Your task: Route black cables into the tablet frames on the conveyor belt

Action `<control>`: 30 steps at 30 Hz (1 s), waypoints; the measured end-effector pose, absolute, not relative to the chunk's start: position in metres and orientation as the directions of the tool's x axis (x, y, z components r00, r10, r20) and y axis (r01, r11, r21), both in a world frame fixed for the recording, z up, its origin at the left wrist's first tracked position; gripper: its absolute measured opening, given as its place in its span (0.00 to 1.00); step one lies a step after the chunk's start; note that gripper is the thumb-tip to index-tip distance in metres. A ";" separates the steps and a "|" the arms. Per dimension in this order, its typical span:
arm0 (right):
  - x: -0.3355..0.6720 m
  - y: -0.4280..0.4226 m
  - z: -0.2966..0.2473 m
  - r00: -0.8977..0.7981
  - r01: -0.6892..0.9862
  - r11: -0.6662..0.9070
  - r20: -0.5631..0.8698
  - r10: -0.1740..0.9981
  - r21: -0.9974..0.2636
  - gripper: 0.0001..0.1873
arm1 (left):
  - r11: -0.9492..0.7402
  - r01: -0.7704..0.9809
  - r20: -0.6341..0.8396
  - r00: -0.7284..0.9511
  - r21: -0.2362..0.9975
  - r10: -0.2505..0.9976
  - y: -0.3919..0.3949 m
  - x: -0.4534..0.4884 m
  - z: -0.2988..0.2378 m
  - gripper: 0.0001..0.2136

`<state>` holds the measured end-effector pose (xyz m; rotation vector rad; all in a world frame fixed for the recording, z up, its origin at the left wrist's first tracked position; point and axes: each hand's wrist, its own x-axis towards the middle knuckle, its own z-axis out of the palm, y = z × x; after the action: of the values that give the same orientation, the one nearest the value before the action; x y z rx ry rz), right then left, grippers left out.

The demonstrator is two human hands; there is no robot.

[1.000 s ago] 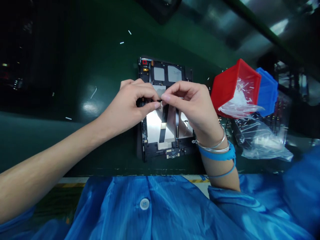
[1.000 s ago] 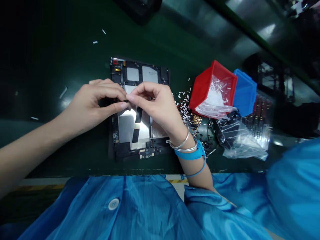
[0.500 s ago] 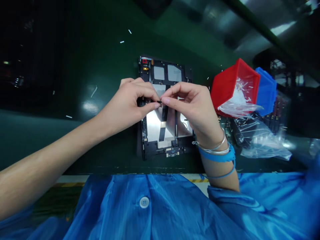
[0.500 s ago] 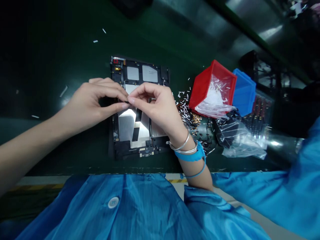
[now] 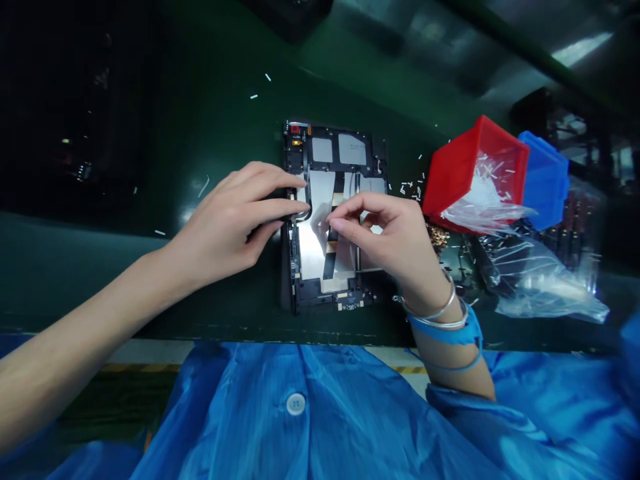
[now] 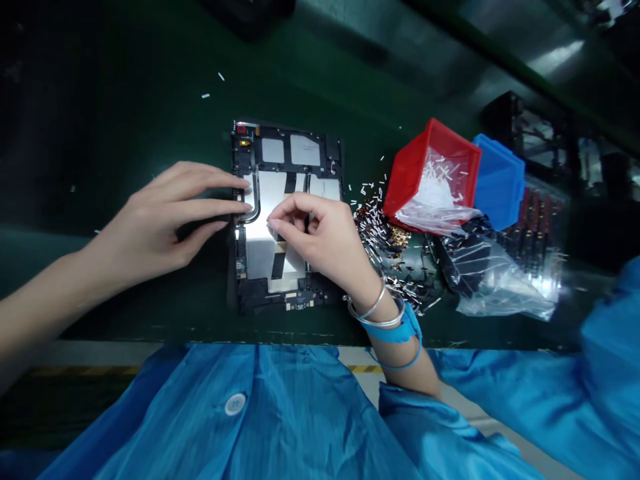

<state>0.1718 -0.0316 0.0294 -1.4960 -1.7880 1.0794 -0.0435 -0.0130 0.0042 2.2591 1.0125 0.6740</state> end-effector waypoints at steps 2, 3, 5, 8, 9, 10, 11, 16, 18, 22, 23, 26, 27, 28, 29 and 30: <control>0.172 -0.033 0.027 -0.228 0.535 0.075 -0.058 0.972 -0.842 0.03 | -0.578 0.516 0.238 0.581 0.632 0.779 -0.022 -0.053 0.005 0.15; 0.172 -0.033 0.026 -0.235 0.539 0.083 -0.055 0.970 -0.839 0.04 | -0.581 0.523 0.242 0.577 0.624 0.780 -0.027 -0.058 0.004 0.16; 0.172 -0.034 0.023 -0.245 0.547 0.094 -0.051 0.968 -0.832 0.04 | -0.576 0.537 0.236 0.572 0.616 0.785 -0.037 -0.063 0.001 0.18; 0.172 -0.035 0.020 -0.258 0.587 0.158 0.002 0.966 -0.794 0.04 | -0.554 0.572 0.215 0.552 0.605 0.805 -0.044 -0.065 -0.004 0.19; 0.171 -0.035 0.019 -0.275 0.608 0.208 0.042 0.961 -0.766 0.04 | -0.542 0.588 0.206 0.541 0.601 0.815 -0.045 -0.064 -0.006 0.19; 0.170 -0.035 0.020 -0.306 0.632 0.271 0.087 0.948 -0.726 0.05 | -0.530 0.602 0.197 0.531 0.597 0.824 -0.045 -0.063 -0.007 0.19; 0.168 -0.034 0.020 -0.349 0.657 0.342 0.131 0.928 -0.672 0.05 | -0.518 0.614 0.187 0.522 0.595 0.832 -0.045 -0.063 -0.008 0.18; 0.151 -0.029 0.021 -0.561 0.751 0.584 0.168 0.811 -0.309 0.10 | -0.504 0.626 0.200 0.493 0.595 0.847 -0.043 -0.061 -0.004 0.16; 0.146 -0.029 0.020 -0.576 0.760 0.598 0.164 0.801 -0.254 0.12 | -0.491 0.605 0.215 0.471 0.627 0.856 -0.040 -0.059 0.000 0.15; 0.148 -0.027 0.020 -0.412 0.759 0.480 0.246 0.877 -0.440 0.09 | -0.433 0.558 0.239 0.389 0.708 0.890 -0.028 -0.045 0.008 0.12; 0.151 -0.025 0.020 -0.333 0.743 0.416 0.250 0.909 -0.524 0.08 | -0.421 0.555 0.233 0.378 0.718 0.896 -0.023 -0.040 0.008 0.11; 0.159 -0.021 0.018 -0.135 0.649 0.210 0.161 0.978 -0.731 0.04 | -0.385 0.554 0.189 0.377 0.738 0.906 -0.010 -0.022 0.005 0.07; 0.161 -0.020 0.018 -0.103 0.616 0.157 0.118 0.988 -0.772 0.04 | -0.376 0.553 0.177 0.380 0.743 0.908 -0.007 -0.016 0.003 0.06; 0.162 -0.018 0.017 -0.086 0.590 0.115 0.080 0.993 -0.799 0.04 | -0.370 0.550 0.167 0.384 0.749 0.908 -0.004 -0.010 0.002 0.05; 0.164 -0.018 0.017 -0.079 0.573 0.088 0.052 0.996 -0.815 0.04 | -0.368 0.545 0.162 0.388 0.754 0.907 -0.002 -0.006 0.001 0.04; 0.165 -0.017 0.016 -0.079 0.567 0.076 0.038 0.996 -0.820 0.04 | -0.367 0.538 0.160 0.393 0.759 0.906 0.000 -0.002 0.000 0.03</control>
<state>0.1654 -0.0174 0.0164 -1.5591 -1.7210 0.8602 -0.0019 -0.0005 0.0002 2.0385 1.2303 0.7721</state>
